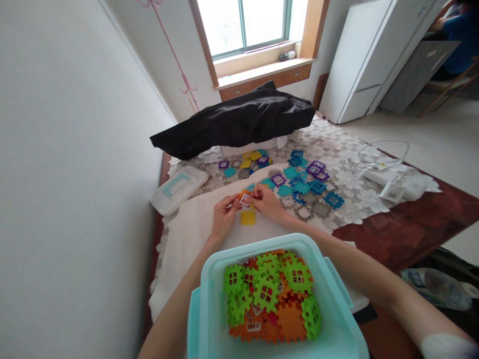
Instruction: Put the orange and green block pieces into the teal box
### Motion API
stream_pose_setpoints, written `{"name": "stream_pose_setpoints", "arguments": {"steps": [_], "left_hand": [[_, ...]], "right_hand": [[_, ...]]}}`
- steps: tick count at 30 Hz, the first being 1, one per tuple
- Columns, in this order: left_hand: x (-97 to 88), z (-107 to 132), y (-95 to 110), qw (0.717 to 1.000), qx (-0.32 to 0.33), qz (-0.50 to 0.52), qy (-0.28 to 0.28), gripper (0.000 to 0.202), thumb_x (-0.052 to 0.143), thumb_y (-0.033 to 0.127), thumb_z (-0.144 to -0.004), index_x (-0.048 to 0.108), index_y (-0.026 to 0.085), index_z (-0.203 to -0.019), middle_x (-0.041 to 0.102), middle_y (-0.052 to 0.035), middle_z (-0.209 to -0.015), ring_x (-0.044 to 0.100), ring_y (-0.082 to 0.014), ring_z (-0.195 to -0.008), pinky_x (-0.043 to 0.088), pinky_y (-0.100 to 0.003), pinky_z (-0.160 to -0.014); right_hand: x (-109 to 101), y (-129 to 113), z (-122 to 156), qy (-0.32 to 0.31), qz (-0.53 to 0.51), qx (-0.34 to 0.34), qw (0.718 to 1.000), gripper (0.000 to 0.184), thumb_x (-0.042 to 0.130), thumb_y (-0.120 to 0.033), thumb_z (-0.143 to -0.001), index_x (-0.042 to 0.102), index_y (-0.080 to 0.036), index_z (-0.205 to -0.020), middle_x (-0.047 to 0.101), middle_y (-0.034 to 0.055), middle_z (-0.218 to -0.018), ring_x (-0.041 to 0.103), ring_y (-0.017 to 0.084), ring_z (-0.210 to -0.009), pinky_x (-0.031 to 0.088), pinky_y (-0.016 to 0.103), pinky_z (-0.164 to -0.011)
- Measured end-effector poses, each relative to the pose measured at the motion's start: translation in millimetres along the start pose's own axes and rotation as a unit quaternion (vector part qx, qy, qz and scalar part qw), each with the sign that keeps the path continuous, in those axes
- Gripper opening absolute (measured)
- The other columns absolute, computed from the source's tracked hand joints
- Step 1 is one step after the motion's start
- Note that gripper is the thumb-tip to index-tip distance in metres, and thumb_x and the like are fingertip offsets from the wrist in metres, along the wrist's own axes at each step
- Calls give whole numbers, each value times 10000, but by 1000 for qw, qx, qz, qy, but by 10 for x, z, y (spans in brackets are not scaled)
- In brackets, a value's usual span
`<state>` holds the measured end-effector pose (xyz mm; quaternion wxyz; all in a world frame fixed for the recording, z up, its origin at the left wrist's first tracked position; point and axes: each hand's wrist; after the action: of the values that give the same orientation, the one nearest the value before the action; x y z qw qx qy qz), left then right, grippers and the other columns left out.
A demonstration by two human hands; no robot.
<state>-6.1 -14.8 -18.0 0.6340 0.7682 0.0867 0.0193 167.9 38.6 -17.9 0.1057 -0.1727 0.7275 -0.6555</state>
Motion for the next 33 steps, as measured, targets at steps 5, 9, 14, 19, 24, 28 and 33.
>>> {"name": "stream_pose_setpoints", "arguments": {"steps": [5, 9, 14, 19, 24, 28, 33], "left_hand": [[-16, -13, 5, 1000, -8, 13, -2, 370, 786, 482, -840, 814, 185, -1059, 768, -80, -1059, 719, -194, -858, 658, -336, -742], [-12, -19, -2, 1000, -7, 12, -2, 375, 787, 483, -840, 813, 184, -1066, 772, -86, -1072, 724, -201, -870, 660, -346, -751], [-5, -14, -9, 1000, -13, 14, -5, 374, 790, 482, -839, 815, 185, -1066, 779, -86, -1075, 730, -210, -891, 664, -345, -742], [-12, -13, -2, 1000, -15, 9, -10, 371, 788, 478, -842, 817, 190, -1075, 784, -83, -1078, 733, -211, -887, 666, -354, -749], [-16, -19, 10, 1000, -16, 10, -13, 392, 800, 494, -826, 819, 185, -1066, 785, -89, -1071, 730, -212, -878, 662, -360, -760], [-17, -17, 20, 1000, -18, 6, -14, 390, 800, 493, -827, 820, 187, -1067, 786, -90, -1069, 726, -202, -848, 656, -354, -765], [-10, -5, 27, 1000, -16, -3, -25, 386, 790, 472, -845, 807, 188, -1107, 780, -93, -1107, 729, -208, -868, 651, -363, -773]], "right_hand": [[1, 22, -7, -5, -9, 20, 1000, 558, 781, -586, -720, 324, -273, -782, 476, -82, -591, 377, 110, -471, 297, 285, -462], [-22, 29, -17, 9, 22, 0, 1000, 531, 765, -584, -739, 339, -267, -759, 460, -70, -593, 395, 125, -521, 308, 288, -492], [-38, 41, -21, 35, 68, -32, 997, 470, 754, -524, -769, 369, -259, -721, 431, -55, -616, 397, 139, -584, 311, 287, -525], [-32, 41, -19, 36, 69, -32, 996, 463, 738, -513, -783, 355, -261, -717, 458, -44, -635, 413, 144, -593, 330, 288, -534], [-37, 37, -21, 27, 60, -20, 998, 487, 749, -539, -773, 354, -261, -716, 474, -44, -630, 428, 143, -582, 338, 289, -527], [-37, 33, -26, 39, 60, -18, 997, 517, 762, -569, -757, 349, -264, -705, 495, -33, -635, 429, 146, -592, 343, 291, -519], [-17, 7, -2, 58, 59, -30, 996, 515, 742, -590, -786, 356, -262, -695, 464, -49, -590, 432, 135, -550, 348, 290, -508]]}}
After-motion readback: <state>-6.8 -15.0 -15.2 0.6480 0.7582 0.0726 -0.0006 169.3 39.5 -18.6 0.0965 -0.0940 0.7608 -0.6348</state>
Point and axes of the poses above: each hand's wrist, its own z-axis away from the middle knuckle, its own x-axis out of the palm, y = z × x
